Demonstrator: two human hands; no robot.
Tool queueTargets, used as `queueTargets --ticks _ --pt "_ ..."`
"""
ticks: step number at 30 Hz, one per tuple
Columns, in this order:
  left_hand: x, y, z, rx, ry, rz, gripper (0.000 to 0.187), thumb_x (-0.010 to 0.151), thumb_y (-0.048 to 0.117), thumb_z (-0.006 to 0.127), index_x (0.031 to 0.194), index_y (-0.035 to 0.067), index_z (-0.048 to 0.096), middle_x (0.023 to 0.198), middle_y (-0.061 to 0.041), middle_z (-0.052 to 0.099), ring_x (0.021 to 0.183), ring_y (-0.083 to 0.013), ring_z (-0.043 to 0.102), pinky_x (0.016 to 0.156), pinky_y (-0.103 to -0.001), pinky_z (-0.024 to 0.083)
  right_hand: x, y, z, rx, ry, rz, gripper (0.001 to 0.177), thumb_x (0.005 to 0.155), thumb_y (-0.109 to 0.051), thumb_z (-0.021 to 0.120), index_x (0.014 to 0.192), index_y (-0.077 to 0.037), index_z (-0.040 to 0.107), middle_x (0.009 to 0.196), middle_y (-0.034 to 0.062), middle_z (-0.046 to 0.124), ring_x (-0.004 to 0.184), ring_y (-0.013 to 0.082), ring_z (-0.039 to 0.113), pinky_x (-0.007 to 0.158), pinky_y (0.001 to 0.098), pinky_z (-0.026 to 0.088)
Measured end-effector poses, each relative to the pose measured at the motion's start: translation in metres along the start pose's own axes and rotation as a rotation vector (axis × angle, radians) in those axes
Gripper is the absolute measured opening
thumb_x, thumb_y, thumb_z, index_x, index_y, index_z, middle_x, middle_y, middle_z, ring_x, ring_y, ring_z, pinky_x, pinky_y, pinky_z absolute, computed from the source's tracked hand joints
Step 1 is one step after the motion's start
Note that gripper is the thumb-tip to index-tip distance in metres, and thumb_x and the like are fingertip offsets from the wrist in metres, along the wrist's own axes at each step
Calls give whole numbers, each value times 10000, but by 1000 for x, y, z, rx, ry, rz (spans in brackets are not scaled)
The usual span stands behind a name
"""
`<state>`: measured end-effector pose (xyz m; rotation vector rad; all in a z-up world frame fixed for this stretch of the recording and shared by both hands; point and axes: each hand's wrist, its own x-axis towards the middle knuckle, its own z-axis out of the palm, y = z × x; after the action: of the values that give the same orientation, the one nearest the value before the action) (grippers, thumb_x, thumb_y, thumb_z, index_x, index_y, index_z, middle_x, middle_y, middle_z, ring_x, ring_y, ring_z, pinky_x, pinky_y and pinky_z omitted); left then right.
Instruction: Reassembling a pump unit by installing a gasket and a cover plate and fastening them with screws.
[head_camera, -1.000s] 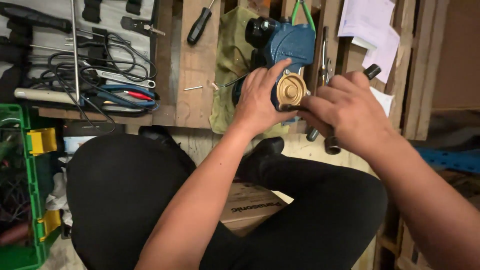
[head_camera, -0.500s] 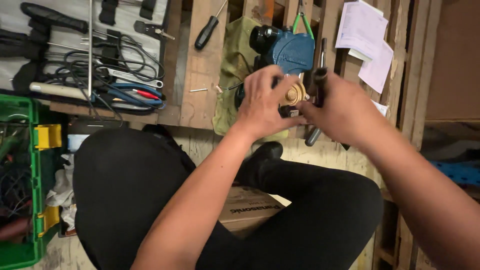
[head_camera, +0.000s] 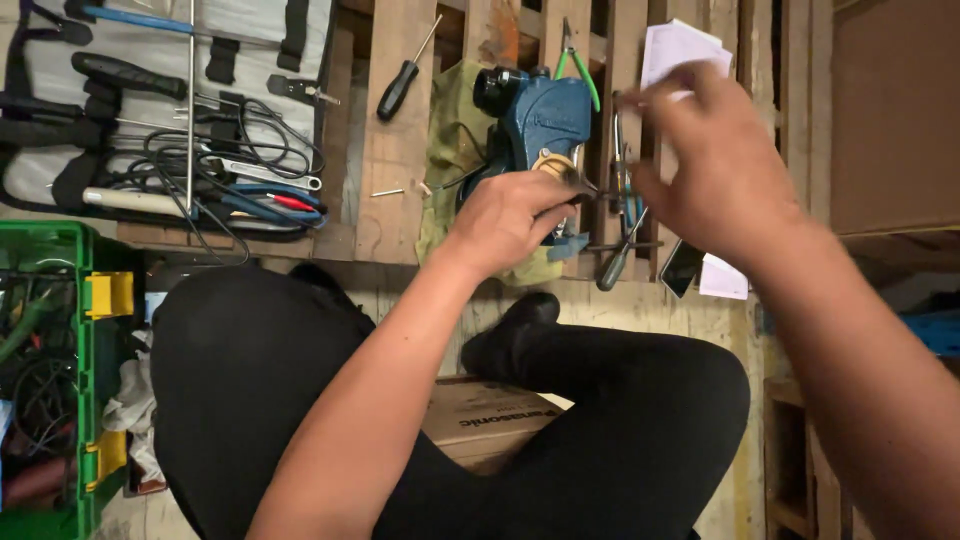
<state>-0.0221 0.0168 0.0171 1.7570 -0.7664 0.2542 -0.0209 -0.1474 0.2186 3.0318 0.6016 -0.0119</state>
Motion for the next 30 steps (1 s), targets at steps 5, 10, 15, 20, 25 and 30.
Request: queueTargets --ticks 5,10,15,20,25,30 --pt "5 8 -10 -66 -132 -86 294 1000 169 600 1245 49 709 1227 -129 742 1114 -336 697 944 -460 541 -9 -10 -9 -104 -341 -108 661 891 -230 654 1512 -60 503 1395 138 578 1006 421 677 641 579 568" --pt "12 19 -26 -153 -241 -165 275 982 60 555 1225 54 684 1156 -133 758 1022 -341 714 828 -454 544 -16 -12 -14 -285 -27 -432 567 887 -364 756 1423 -224 640 1548 201 536 1246 409 615 959 553 582" --pt "19 35 -36 -152 -361 -200 378 909 1 415 1156 82 689 1062 -126 731 952 -332 659 734 -447 487 -15 -7 12 -287 -152 -336 206 1004 -361 668 1021 -167 733 906 19 739 934 331 639 820 456 492" --pt "12 12 -13 -93 -159 -166 257 935 238 686 1185 193 726 1080 -32 747 1050 -314 708 902 -446 578 -15 -16 26 -142 -192 64 296 1027 -352 642 854 -139 754 631 59 694 707 363 725 642 456 546" --pt "13 1 -6 -109 -48 -155 182 895 258 771 1076 277 756 962 32 740 976 -265 727 839 -394 597 -6 -35 2 36 -233 246 294 1066 -297 636 1008 -68 811 678 125 722 641 286 737 600 398 575" --pt "17 11 -23 -96 -184 -68 261 958 162 694 1198 66 731 1092 -81 763 1000 -310 712 851 -448 545 -6 -14 -10 -140 -164 -228 410 919 -231 706 1306 -113 639 1179 165 629 1061 389 587 853 522 496"
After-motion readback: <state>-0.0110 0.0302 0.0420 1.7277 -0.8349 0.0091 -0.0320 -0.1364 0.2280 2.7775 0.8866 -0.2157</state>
